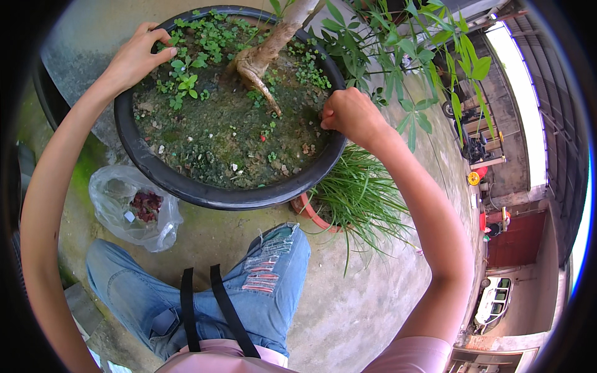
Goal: The person pulls small weeds from the soil of a large potted plant by hand and places the pulled weeds into a plastic bag.
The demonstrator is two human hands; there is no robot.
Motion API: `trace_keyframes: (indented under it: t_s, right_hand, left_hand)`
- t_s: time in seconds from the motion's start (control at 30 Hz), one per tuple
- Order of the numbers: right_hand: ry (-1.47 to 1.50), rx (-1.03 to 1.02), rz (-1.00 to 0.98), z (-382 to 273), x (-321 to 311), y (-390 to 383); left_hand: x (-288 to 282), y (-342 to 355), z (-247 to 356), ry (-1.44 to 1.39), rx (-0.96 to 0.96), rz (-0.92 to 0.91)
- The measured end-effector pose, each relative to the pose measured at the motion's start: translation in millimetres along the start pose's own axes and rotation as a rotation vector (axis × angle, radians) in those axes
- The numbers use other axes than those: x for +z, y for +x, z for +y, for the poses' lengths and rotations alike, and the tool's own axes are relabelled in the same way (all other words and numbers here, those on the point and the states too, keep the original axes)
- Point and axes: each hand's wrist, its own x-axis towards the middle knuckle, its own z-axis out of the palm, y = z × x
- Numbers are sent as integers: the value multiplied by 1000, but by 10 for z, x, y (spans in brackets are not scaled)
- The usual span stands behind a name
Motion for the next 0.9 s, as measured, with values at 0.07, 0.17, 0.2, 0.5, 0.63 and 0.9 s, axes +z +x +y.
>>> trace_keyframes:
  t_s: [0.07,0.17,0.2,0.5,0.63,0.9]
  right_hand:
    - [-52,-7,11,-2,54,-16]
    - [-297,-18,61,-17,112,-62]
    - [-302,-13,61,8,52,-117]
    - [996,-467,126,-1612,105,-965]
    - [825,-513,227,-2858,1593,-485]
    - [901,-194,93,-3383,2486,349]
  left_hand:
    - [-14,19,62,-16,-77,-101]
    - [38,47,107,-3,-41,-71]
    - [50,64,130,-9,-38,-67]
    - [-221,-27,283,-68,-155,-174]
    - [-226,16,304,-109,-123,-91]
    - [-137,-78,175,-1,-150,-40]
